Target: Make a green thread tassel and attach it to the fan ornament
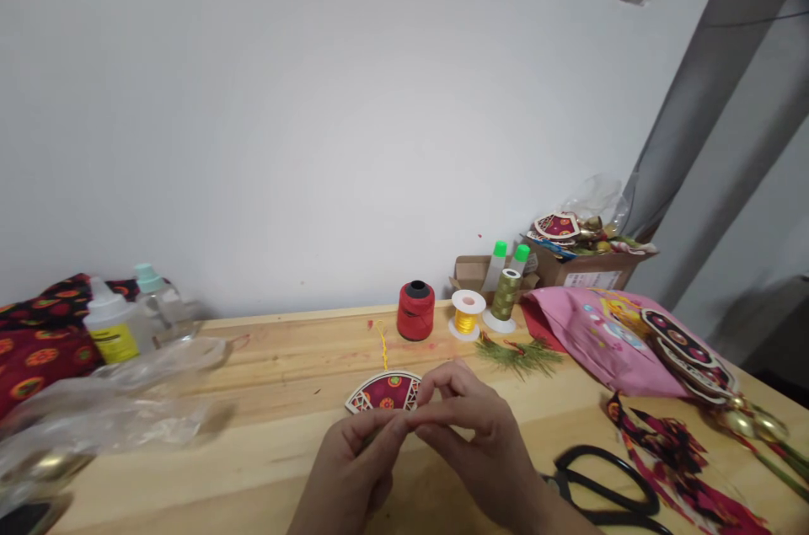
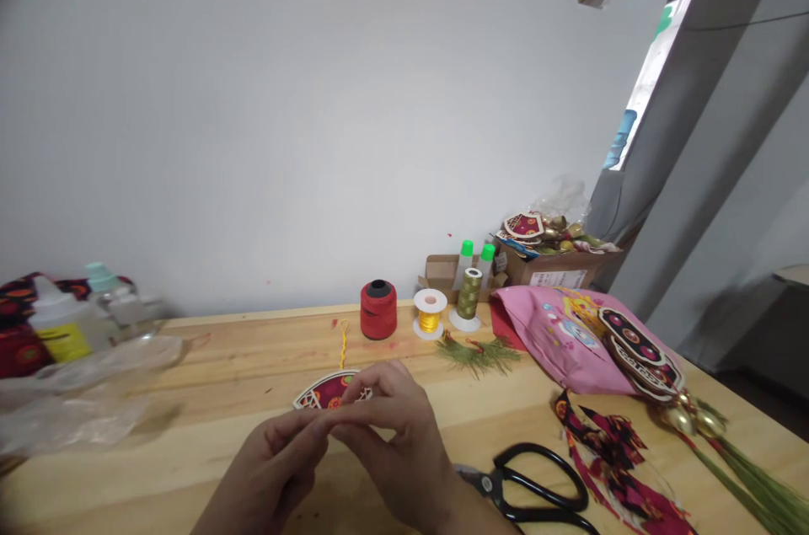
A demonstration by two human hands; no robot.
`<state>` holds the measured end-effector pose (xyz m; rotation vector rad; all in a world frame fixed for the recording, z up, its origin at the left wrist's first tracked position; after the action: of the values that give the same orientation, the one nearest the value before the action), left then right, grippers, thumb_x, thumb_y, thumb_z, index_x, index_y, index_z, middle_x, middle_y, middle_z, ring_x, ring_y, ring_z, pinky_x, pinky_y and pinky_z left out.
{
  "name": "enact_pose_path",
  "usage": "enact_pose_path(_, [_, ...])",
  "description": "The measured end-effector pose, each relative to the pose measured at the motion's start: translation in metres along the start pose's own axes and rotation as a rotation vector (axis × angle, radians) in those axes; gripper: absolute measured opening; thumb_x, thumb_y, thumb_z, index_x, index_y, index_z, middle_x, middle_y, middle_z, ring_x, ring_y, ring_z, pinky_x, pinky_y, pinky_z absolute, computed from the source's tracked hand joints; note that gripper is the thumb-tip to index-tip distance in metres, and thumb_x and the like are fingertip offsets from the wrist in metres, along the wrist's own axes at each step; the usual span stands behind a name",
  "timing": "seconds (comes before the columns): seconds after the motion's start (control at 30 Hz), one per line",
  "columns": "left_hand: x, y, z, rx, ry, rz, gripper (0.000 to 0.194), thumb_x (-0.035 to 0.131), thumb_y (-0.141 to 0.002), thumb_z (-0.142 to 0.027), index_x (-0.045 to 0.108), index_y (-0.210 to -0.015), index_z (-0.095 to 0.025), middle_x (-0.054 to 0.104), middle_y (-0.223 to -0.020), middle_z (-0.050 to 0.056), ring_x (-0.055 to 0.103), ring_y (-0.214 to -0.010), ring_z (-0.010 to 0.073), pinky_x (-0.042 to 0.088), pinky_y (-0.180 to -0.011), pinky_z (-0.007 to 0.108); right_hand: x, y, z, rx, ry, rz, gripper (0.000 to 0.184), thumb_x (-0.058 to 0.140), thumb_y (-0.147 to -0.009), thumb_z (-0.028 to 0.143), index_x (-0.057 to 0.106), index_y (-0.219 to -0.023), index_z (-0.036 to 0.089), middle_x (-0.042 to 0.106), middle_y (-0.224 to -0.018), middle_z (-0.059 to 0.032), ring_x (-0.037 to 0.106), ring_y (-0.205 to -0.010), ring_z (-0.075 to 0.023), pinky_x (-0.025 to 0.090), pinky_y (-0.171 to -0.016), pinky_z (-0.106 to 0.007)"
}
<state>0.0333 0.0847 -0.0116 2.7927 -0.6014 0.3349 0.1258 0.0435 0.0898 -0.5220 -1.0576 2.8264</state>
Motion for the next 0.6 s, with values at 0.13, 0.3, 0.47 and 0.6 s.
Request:
enact_pose_path(0.13, [-0.005, -0.003, 0.002, 0.015, -0.028, -0.033, 0.037, 0.066, -0.056, -0.049, 0.063, -0.063, -0.013, 0.025, -0.037, -0.011, 0.013, -0.034, 0.002, 0.007, -0.035, 0.019, 0.002, -0.006, 0.01, -0.026, -0.048, 0.084, 0.008, 0.067, -0.067, 0.019, 0.069, -0.072, 0.025, 0.056, -0.076, -0.0014, 0.051, -0.07, -0.0129, 0.043, -0.061, -0.025])
enact_pose_path(0.3, [-0.017, 0.003, -0.012, 0.08, -0.129, -0.184, 0.038, 0.062, -0.058, -0.051, 0.061, -0.062, -0.013, 0.018, -0.039, -0.011, 0.011, -0.038, 0.0037, 0.005, -0.038, 0.02, -0.027, 0.002, 0.018, 0.114, 0.209, 0.456, 0.006, 0.06, -0.072, 0.02, 0.065, -0.075, 0.023, 0.06, -0.08, -0.0018, 0.056, -0.075, -0.0141, 0.045, -0.071, -0.027])
enact_pose_path(0.47, [-0.016, 0.012, -0.022, 0.162, -0.158, -0.267, 0.039, 0.063, -0.055, -0.051, 0.062, -0.061, -0.013, 0.018, -0.041, -0.01, 0.013, -0.039, 0.0049, 0.006, -0.039, 0.021, -0.104, 0.054, -0.006, 0.243, 0.821, 0.391, 0.033, 0.061, -0.054, 0.009, 0.065, -0.082, 0.026, 0.066, -0.08, -0.0077, 0.062, -0.071, -0.0235, 0.049, -0.061, -0.03])
enact_pose_path(0.6, [-0.015, 0.009, -0.019, 0.171, -0.185, -0.243, 0.04, 0.063, -0.055, -0.052, 0.064, -0.062, -0.013, 0.017, -0.042, -0.01, 0.013, -0.039, 0.0052, 0.007, -0.039, 0.021, -0.11, 0.086, -0.023, 0.268, 0.882, 0.394, 0.048, 0.047, -0.05, 0.0, 0.064, -0.085, 0.026, 0.067, -0.08, -0.0065, 0.063, -0.071, -0.0211, 0.05, -0.064, -0.025])
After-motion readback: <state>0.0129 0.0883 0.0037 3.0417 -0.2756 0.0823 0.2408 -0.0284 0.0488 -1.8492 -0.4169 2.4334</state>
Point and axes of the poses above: each hand's wrist, its own y-axis away from the middle knuckle, its own x-axis out of the palm, z = x × y, the point moved 10 cm from there along -y, towards the middle knuckle
